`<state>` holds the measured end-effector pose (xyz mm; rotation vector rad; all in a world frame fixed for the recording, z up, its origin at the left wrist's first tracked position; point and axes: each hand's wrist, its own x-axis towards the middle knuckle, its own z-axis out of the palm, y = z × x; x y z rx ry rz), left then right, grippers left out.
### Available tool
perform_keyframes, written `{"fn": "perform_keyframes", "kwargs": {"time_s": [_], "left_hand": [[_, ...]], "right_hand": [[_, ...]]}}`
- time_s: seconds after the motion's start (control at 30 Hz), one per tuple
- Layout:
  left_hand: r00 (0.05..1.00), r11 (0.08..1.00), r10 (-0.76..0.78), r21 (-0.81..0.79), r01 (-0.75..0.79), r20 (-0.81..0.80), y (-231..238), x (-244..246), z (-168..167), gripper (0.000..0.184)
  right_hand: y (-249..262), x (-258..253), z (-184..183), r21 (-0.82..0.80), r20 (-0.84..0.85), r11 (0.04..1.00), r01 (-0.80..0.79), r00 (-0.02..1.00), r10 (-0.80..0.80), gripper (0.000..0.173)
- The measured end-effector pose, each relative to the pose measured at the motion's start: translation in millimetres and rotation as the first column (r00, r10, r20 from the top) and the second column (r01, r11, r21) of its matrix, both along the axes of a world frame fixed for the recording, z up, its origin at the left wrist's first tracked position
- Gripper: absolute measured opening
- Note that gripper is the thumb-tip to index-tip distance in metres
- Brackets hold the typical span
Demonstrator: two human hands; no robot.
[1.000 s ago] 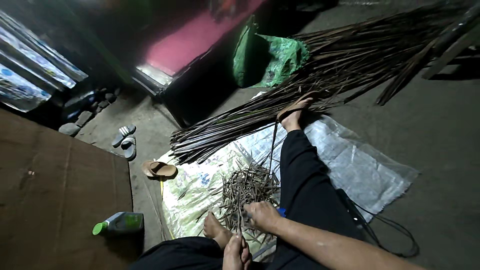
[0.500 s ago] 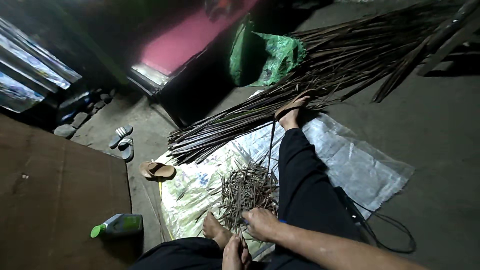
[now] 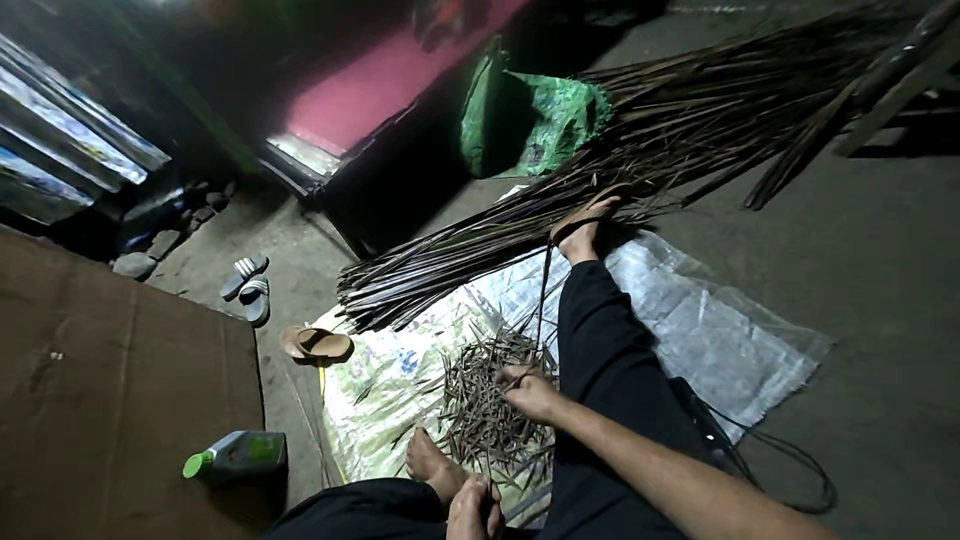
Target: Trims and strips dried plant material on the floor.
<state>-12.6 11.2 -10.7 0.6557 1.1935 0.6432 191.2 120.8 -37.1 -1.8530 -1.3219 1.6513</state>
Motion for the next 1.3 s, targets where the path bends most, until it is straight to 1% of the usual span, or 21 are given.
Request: {"fn": "perform_keyframes", "kwargs": {"time_s": [0.07,0.13,0.17,0.2,0.27,0.33,0.4,0.47,0.53,0.57,0.6,0.67,0.73,0.8,0.87,0.93,1.0,1.07,1.13,1.2,1.3], "left_hand": [[1.0,1.0,-0.009,0.002,0.009,-0.007,1,0,0,0.042],[1.0,1.0,0.003,-0.001,-0.003,-0.01,0,1,1,0.042],[1.0,1.0,0.013,-0.005,-0.013,-0.006,-1,1,1,0.04],[1.0,1.0,0.021,-0.011,-0.021,0.003,-1,0,2,0.037],[0.999,0.999,0.033,-0.034,-0.033,-0.004,-1,1,4,0.029],[0.999,0.997,0.048,-0.054,-0.049,-0.016,1,1,5,0.027],[0.999,0.998,0.041,-0.052,-0.041,-0.007,1,1,5,0.028],[1.0,0.998,0.007,-0.06,-0.007,0.0,1,2,5,0.028],[1.0,0.997,-0.032,-0.069,0.031,-0.001,2,2,6,0.026],[0.999,0.997,-0.047,-0.061,0.046,-0.013,2,3,5,0.025],[0.997,0.997,-0.067,-0.04,0.066,-0.033,2,2,4,0.023],[0.986,0.992,-0.11,0.048,0.117,-0.123,1,2,-1,0.021],[0.971,0.977,-0.119,0.149,0.151,-0.206,3,4,-2,0.017],[0.967,0.957,-0.038,0.269,0.107,-0.251,8,6,-3,0.016],[0.966,0.927,0.082,0.376,0.017,-0.246,16,5,-3,0.014],[0.959,0.883,0.219,0.455,-0.116,-0.18,25,5,1,0.015],[0.934,0.826,0.337,0.513,-0.233,-0.118,33,2,5,0.016],[0.91,0.78,0.409,0.547,-0.305,-0.076,37,-1,9,0.016],[0.906,0.752,0.422,0.573,-0.325,-0.039,40,-2,13,0.017],[0.909,0.725,0.417,0.607,-0.324,-0.014,40,-4,17,0.017],[0.889,0.664,0.452,0.692,-0.282,-0.071,44,-12,30,0.018]], "right_hand": [[-10,-11,9,-0.041,-0.157,0.998,-0.052,0.987,0.045,0.041],[-17,-19,10,-0.079,-0.345,0.997,0.005,0.938,-0.032,0.039],[-18,-21,8,-0.099,-0.417,0.994,0.036,0.906,-0.074,0.039],[-18,-20,7,-0.111,-0.451,0.993,0.047,0.888,-0.093,0.039],[-16,-16,3,-0.093,-0.426,0.995,0.024,0.903,-0.062,0.042],[-17,-14,0,-0.07,-0.394,0.997,0.016,0.918,-0.042,0.044],[-18,-15,1,-0.062,-0.403,0.998,0.022,0.914,-0.045,0.037],[-18,-15,10,-0.048,-0.411,0.997,0.057,0.909,-0.072,0.028],[-16,-16,15,-0.006,-0.39,0.995,0.099,0.916,-0.094,0.015],[-15,-15,17,0.015,-0.379,0.996,0.092,0.922,-0.079,0.014],[-16,-15,18,0.039,-0.376,0.996,0.081,0.925,-0.06,0.013],[-18,-17,20,0.081,-0.405,0.995,0.053,0.914,-0.016,0.014],[-22,-20,25,0.136,-0.433,0.991,-0.017,0.899,0.074,0.017],[-24,-23,30,0.208,-0.436,0.972,-0.109,0.879,0.192,0.019],[-27,-27,34,0.28,-0.415,0.947,-0.159,0.869,0.268,0.02],[-29,-27,38,0.311,-0.389,0.933,-0.179,0.872,0.297,0.027],[-30,-25,35,0.301,-0.373,0.929,-0.214,0.87,0.322,0.033],[-35,-25,29,0.286,-0.371,0.925,-0.251,0.861,0.348,0.03],[-40,-27,25,0.288,-0.349,0.918,-0.274,0.862,0.367,0.023],[-38,-26,24,0.305,-0.286,0.903,-0.303,0.875,0.39,0.019],[-31,-19,23,0.309,-0.162,0.889,-0.337,0.903,0.398,0.023]]}}
